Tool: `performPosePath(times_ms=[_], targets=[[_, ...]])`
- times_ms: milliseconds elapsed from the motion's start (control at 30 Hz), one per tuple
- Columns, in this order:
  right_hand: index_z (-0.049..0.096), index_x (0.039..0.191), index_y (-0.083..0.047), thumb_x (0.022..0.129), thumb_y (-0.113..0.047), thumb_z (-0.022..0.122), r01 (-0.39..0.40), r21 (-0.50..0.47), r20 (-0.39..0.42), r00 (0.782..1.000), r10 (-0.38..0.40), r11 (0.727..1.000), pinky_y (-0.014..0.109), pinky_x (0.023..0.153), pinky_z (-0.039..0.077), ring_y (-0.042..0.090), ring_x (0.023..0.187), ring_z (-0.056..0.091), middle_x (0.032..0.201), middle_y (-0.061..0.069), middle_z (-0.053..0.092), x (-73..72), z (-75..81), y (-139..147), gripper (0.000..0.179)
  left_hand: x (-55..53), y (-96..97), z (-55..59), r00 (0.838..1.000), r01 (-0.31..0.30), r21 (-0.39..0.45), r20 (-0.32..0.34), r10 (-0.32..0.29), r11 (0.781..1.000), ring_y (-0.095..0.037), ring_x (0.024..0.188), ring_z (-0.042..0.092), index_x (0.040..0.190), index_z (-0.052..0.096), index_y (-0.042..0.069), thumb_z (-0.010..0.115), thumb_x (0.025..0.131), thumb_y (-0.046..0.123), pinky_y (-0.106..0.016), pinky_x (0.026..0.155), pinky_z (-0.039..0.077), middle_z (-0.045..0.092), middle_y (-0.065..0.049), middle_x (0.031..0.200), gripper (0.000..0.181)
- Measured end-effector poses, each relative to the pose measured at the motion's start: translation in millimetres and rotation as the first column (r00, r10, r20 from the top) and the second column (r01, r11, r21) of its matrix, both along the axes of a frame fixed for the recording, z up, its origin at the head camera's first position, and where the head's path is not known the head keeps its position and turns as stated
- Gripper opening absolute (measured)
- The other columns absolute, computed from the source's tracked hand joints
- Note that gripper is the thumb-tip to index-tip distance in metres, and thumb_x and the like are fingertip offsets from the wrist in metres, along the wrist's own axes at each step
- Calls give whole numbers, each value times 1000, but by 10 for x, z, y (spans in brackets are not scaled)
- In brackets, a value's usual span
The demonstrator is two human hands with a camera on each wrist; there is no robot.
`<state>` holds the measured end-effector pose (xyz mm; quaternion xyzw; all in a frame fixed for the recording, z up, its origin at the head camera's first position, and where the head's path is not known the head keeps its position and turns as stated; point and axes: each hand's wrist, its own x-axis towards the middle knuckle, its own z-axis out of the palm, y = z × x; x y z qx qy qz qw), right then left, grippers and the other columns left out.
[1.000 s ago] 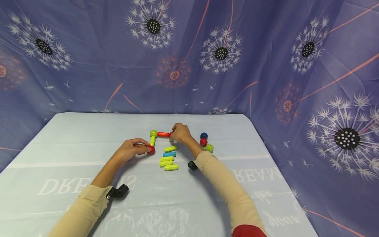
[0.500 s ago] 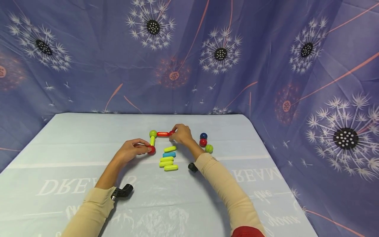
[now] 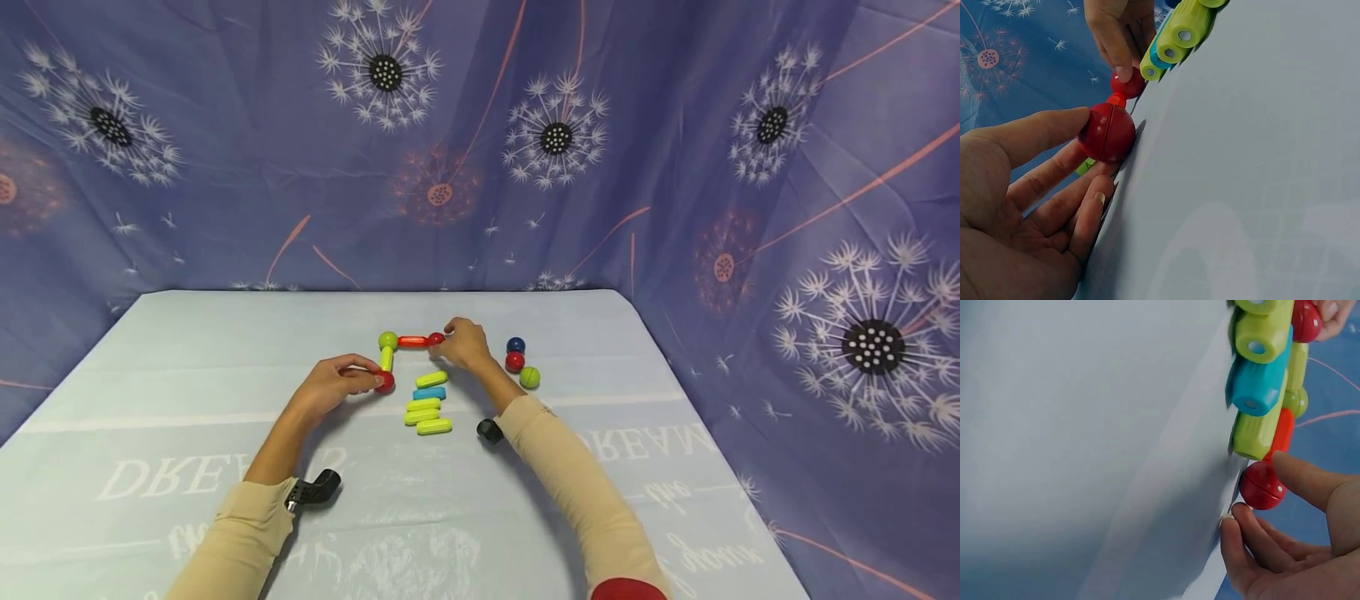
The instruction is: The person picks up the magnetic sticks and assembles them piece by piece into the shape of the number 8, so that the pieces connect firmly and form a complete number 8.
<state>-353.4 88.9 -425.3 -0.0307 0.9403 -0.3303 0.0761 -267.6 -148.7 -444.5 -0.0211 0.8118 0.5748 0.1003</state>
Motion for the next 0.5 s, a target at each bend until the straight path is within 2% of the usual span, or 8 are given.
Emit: performPosePath(times_ms=[200,500], targets=[[56,138,-2,87,-36,79,13,-120,91,996,-2,993,47,100,50,33,120,62,132,17,65,87,45,104,66,4,-4,9,1000,-4,4,-1,4,1000,-18,103,64,114,72,9,80,87,26,-34,85,42,78,-5,104,33],[49,145,-2,89,-41,75,-18,-200,179,982,54,980,48,105,46,32,121,60,139,16,60,251,50,265,73,24,-5,24,1000,3,26,-1,-3,1000,-20,107,63,117,71,7,80,87,28,-35,85,42,79,-4,103,37]])
